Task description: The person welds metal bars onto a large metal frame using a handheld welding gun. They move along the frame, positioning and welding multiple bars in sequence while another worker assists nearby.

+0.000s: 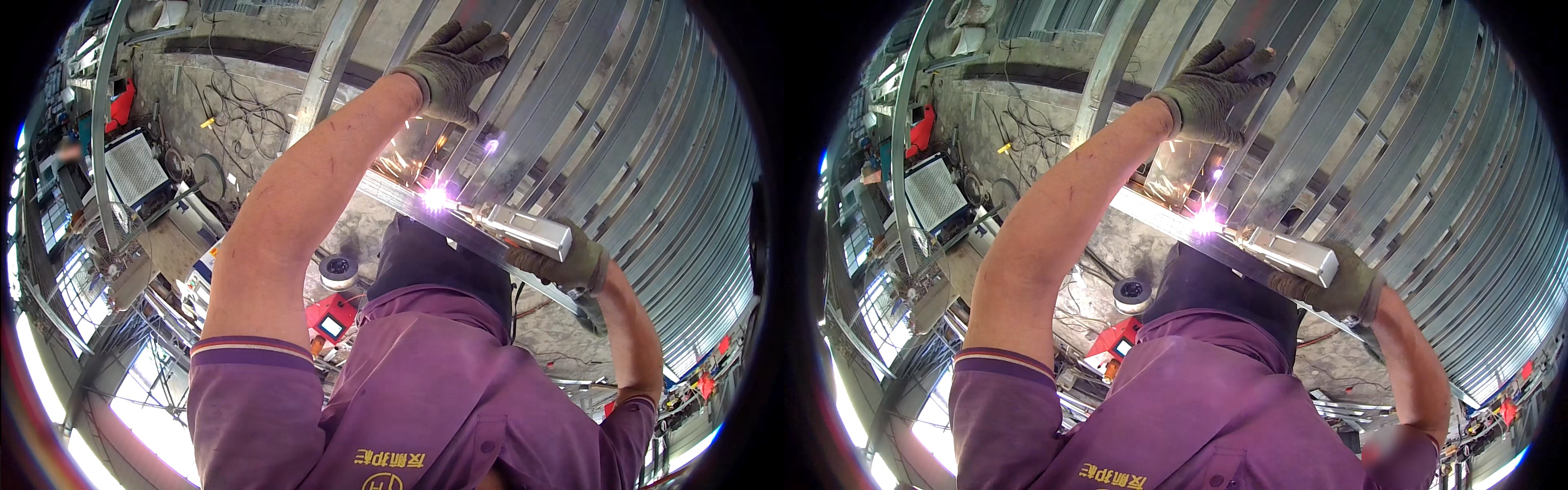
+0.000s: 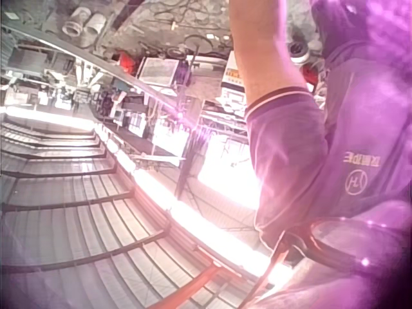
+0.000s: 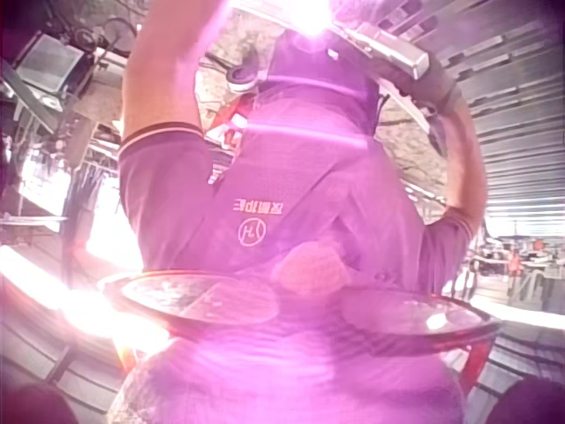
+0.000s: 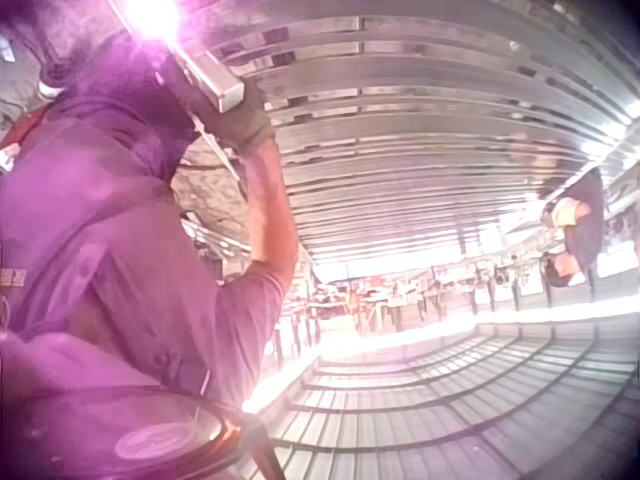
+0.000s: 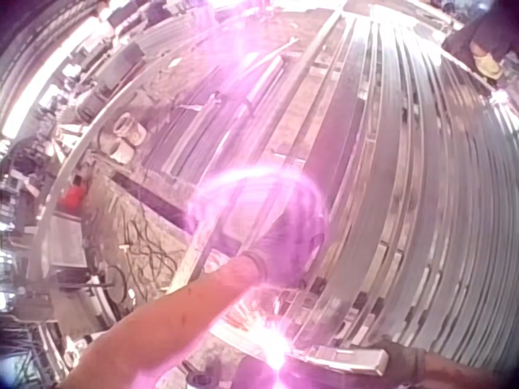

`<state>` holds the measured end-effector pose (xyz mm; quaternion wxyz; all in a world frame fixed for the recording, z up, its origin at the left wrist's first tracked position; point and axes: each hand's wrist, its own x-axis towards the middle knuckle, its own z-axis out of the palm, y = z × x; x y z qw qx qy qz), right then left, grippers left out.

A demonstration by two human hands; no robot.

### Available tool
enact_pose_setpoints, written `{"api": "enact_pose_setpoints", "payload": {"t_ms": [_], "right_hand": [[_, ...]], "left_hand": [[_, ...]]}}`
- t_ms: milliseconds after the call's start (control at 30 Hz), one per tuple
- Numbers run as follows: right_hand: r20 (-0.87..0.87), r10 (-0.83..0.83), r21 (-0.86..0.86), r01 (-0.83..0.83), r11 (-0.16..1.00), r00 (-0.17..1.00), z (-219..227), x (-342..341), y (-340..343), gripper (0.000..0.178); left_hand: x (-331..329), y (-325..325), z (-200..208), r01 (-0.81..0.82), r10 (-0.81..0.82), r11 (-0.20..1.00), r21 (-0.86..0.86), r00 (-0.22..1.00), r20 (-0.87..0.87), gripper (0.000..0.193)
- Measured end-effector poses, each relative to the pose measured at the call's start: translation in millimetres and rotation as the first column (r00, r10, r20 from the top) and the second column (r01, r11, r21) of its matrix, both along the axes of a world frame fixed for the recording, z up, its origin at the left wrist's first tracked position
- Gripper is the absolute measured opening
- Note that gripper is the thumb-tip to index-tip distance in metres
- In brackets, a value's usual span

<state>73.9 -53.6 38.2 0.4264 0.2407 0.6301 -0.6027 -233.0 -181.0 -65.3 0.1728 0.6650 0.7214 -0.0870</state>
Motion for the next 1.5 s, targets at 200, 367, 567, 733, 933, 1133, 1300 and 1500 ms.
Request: {"api": "enact_pose_setpoints", "payload": {"t_ms": [200,367,567,733,933,1133,1300,1500], "right_hand": [[0.079,-0.1,-0.033,0.103,0.994,0.992,20.4,0.5,12.3,0.052],[0.182,-0.163,-0.048,0.175,0.983,0.97,20.3,-4.4,15.2,0.05],[0.156,-0.095,-0.044,0.103,0.994,0.983,2.1,-0.3,6.5,0.052],[-0.008,-0.125,-0.075,0.124,0.989,0.992,-10.8,3.9,-4.2,0.052],[0.055,-0.071,-0.062,0.074,0.995,0.996,-4.4,-2.5,-4.8,0.06],[0.025,0.021,-0.007,-0.021,1.0,0.999,-0.4,-8.6,-7.9,0.066],[0.059,0.035,0.014,-0.036,0.999,0.998,0.1,-8.1,-6.8,0.069],[0.009,0.086,0.031,-0.086,0.996,0.996,-1.1,-8.2,-6.8,0.069]], "left_hand": [[-1.5,-1.5,-3.8,0.003,-0.003,1.0,0.011,1.0,0.022,0.115],[-0.1,-0.8,-4.8,-0.001,0.001,1.0,0.004,1.0,0.017,0.116],[0.5,-0.1,-3.3,-0.005,0.005,1.0,-0.008,1.0,0.015,0.115],[0.4,0.2,-4.2,-0.009,0.009,1.0,-0.002,1.0,0.011,0.114],[-0.9,-0.2,-5.3,-0.007,0.006,1.0,0.01,1.0,0.015,0.114],[-2.9,1.8,-6.5,-0.007,0.006,1.0,0.021,0.999,0.048,0.116],[-3.7,2.0,-5.8,-0.014,0.011,0.999,0.037,0.997,0.071,0.116],[-3.8,1.3,-5.5,-0.023,0.021,0.999,0.034,0.997,0.077,0.116]]}}
